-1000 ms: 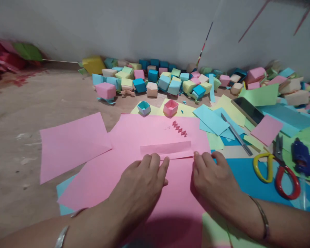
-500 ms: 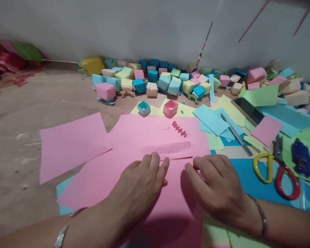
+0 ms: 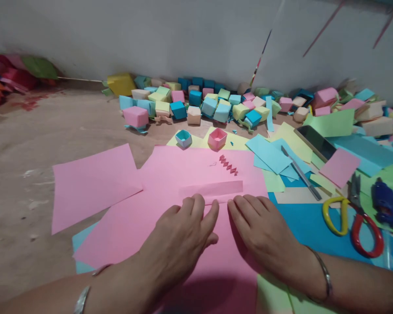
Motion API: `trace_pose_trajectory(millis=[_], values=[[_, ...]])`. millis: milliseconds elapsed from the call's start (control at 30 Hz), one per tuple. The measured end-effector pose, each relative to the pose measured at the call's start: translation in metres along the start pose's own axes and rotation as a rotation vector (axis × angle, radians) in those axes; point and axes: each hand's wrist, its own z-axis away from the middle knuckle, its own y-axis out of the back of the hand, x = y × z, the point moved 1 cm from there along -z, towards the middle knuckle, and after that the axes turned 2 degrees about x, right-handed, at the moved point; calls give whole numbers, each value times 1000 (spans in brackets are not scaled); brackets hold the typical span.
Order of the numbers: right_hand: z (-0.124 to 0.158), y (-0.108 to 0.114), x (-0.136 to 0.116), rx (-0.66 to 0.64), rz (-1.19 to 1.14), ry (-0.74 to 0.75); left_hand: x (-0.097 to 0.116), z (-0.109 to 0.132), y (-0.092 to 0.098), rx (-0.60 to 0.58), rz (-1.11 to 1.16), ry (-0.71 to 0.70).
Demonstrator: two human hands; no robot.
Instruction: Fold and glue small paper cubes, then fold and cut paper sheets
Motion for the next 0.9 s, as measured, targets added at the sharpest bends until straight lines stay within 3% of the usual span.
trace_pose_trajectory(millis=[300, 467, 700, 767, 900], values=[[-4, -4, 2, 35, 7, 79, 3, 3, 1, 1, 52, 33], [-5, -6, 2, 31, -21, 75, 2, 8, 5, -103, 56, 47], [-5, -7, 4, 42, -52, 86, -4, 15, 16, -223, -74, 193], [-4, -8, 3, 34, -58, 84, -5, 21, 18, -181, -109, 222], [-3, -9, 2, 36, -86, 71, 1, 24, 13, 132, -37, 67]])
